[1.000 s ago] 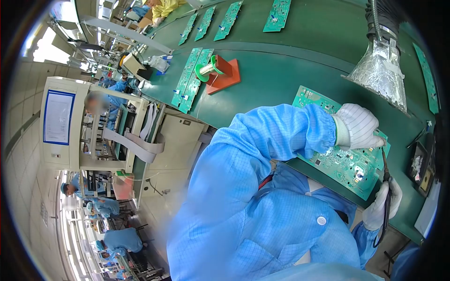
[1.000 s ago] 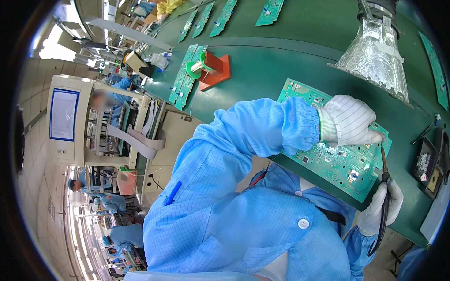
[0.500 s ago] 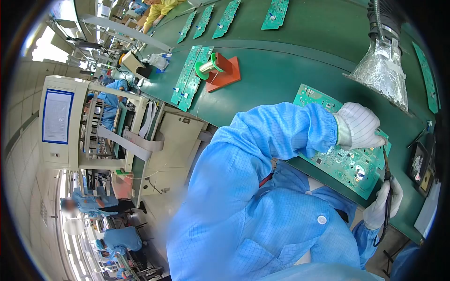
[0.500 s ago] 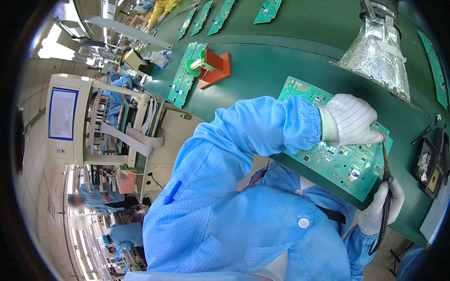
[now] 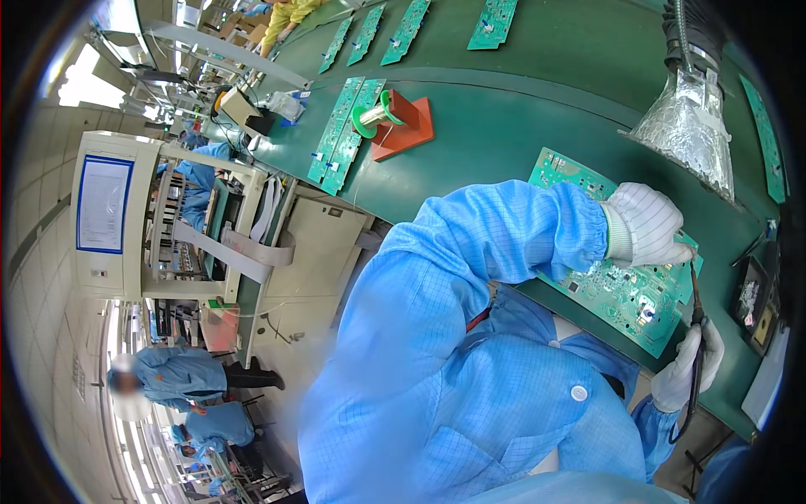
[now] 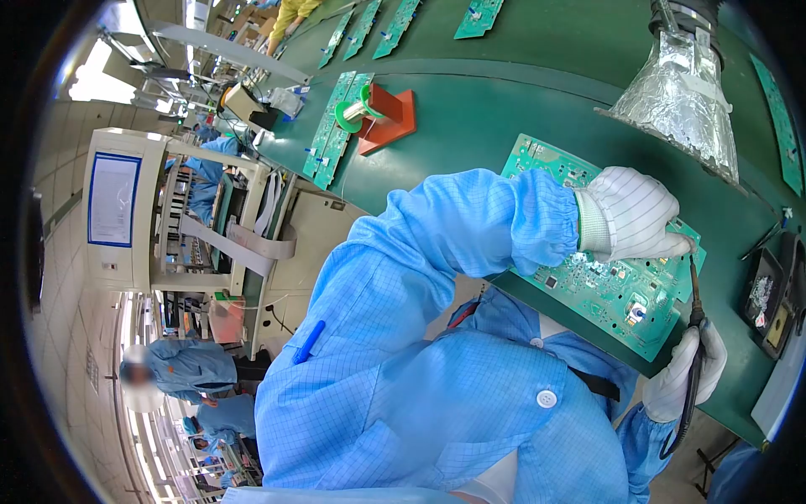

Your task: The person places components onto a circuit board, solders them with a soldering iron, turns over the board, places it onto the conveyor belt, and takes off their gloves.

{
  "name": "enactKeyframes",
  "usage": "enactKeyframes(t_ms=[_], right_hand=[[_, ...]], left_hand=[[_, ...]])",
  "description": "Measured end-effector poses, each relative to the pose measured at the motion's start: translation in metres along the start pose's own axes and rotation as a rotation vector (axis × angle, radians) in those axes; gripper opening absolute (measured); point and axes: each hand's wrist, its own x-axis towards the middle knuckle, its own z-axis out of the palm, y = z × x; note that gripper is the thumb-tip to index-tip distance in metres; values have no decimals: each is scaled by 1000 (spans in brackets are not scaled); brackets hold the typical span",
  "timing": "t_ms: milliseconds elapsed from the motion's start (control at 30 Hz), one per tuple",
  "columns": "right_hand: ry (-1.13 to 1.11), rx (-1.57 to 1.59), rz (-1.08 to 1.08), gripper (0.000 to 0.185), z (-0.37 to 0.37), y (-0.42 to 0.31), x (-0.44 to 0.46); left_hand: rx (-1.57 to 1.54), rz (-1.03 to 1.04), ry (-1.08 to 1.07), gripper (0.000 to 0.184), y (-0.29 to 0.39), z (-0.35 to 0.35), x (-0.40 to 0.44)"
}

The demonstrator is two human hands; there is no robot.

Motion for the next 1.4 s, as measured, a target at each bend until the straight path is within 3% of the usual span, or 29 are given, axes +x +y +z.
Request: enactKeyframes(t_ms=[167, 500, 1100, 1300, 1367, 1400], right_hand=[[33, -2, -45, 21, 4, -1, 0], [25, -6, -14, 23, 4, -7, 1], [60, -49, -53, 28, 7, -11, 0], [10, 111, -5, 24, 4, -5, -1], [18, 102, 0, 23, 2, 3, -1], [69, 55, -99, 26, 8, -3, 1]], left_hand=[[44, 119, 25, 59, -5, 3, -2], [32, 29, -23, 53, -2, 0, 0], [6, 62, 52, 64, -7, 9, 1], [9, 130, -24, 55, -2, -2, 0], [-86, -5, -163, 49, 3, -15, 1], [35, 147, -84, 46, -5, -9, 2]])
